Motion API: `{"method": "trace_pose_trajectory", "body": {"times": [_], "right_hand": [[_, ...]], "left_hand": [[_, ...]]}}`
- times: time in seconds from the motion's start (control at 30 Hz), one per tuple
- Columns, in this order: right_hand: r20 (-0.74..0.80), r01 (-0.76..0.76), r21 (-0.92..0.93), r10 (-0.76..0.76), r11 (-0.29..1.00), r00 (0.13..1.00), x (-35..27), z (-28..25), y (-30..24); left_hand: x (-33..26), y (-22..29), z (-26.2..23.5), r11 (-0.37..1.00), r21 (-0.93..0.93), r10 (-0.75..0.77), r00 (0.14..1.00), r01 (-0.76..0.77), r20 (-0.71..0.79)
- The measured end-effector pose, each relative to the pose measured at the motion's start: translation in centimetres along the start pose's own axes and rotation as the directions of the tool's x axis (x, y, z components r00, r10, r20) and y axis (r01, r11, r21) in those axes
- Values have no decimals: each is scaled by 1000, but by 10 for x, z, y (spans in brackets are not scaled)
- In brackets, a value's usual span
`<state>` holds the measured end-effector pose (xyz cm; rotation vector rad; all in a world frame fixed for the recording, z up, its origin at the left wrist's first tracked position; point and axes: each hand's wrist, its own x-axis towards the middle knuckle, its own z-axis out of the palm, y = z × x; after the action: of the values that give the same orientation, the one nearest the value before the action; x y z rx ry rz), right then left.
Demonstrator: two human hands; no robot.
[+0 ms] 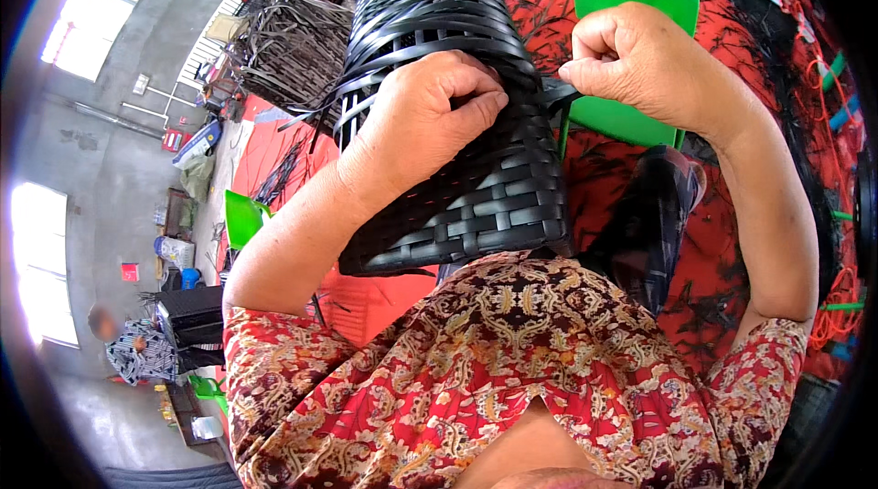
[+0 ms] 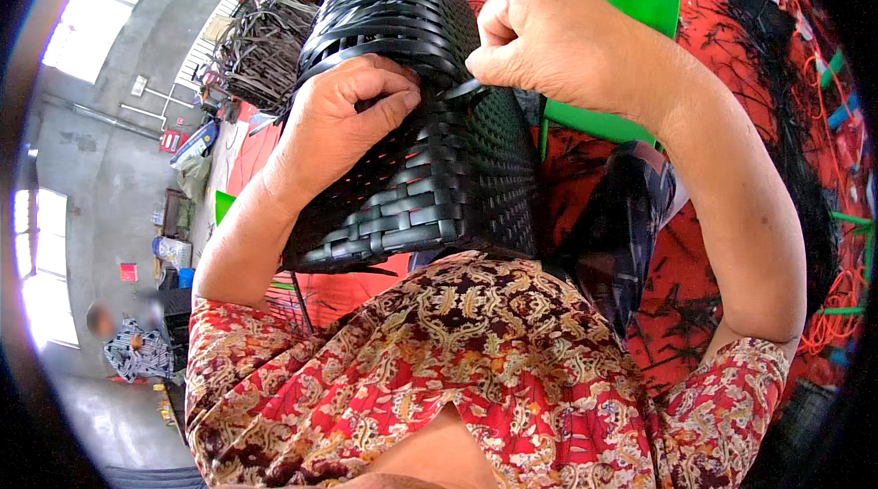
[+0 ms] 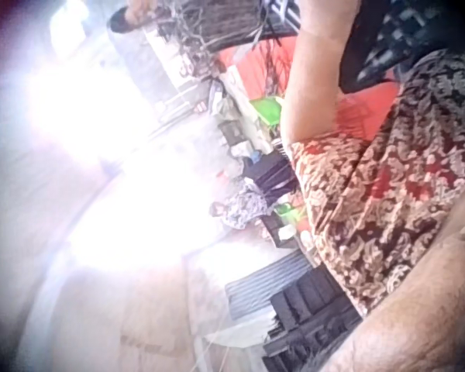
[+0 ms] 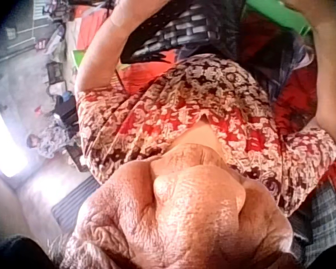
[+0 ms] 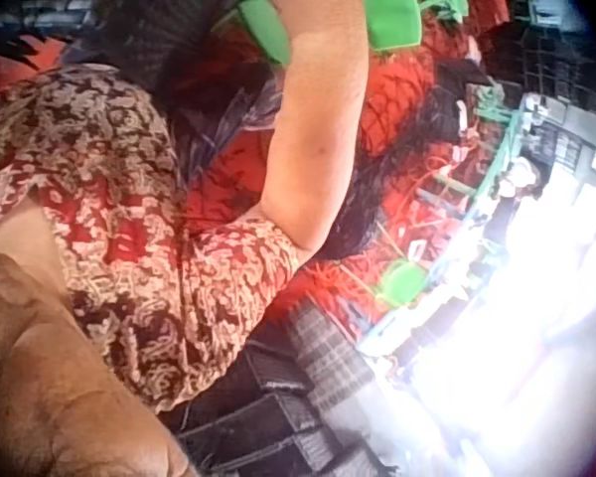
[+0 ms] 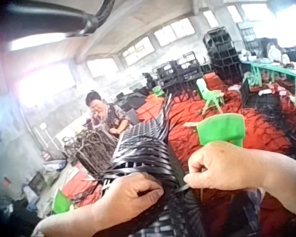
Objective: The person weaves a black basket by hand, threading flexible black strips through a frame and securing them by pressing them into the weave.
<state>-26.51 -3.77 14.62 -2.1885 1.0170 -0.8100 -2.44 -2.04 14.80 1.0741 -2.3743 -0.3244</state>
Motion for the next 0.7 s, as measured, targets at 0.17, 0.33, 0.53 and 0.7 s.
{"method": "trace_pose_trajectory", "body": {"times": [0.17, 0.33, 0.53, 0.7], "right_hand": [[49, -107, 155, 100, 982, 994, -2, 12, 5], [41, -102, 113, 98, 988, 994, -2, 9, 9], [107, -149, 165, 133, 975, 985, -2, 9, 7], [91, -81, 168, 67, 982, 994, 0, 14, 10]], "left_hand": [[11, -3, -6, 997, -74, -20, 994, 28, 110], [15, 1, -3, 965, -209, -133, 981, 161, 139], [14, -1, 4, 947, -272, -148, 983, 173, 110], [19, -7, 1, 982, -163, -68, 984, 95, 163]]}}
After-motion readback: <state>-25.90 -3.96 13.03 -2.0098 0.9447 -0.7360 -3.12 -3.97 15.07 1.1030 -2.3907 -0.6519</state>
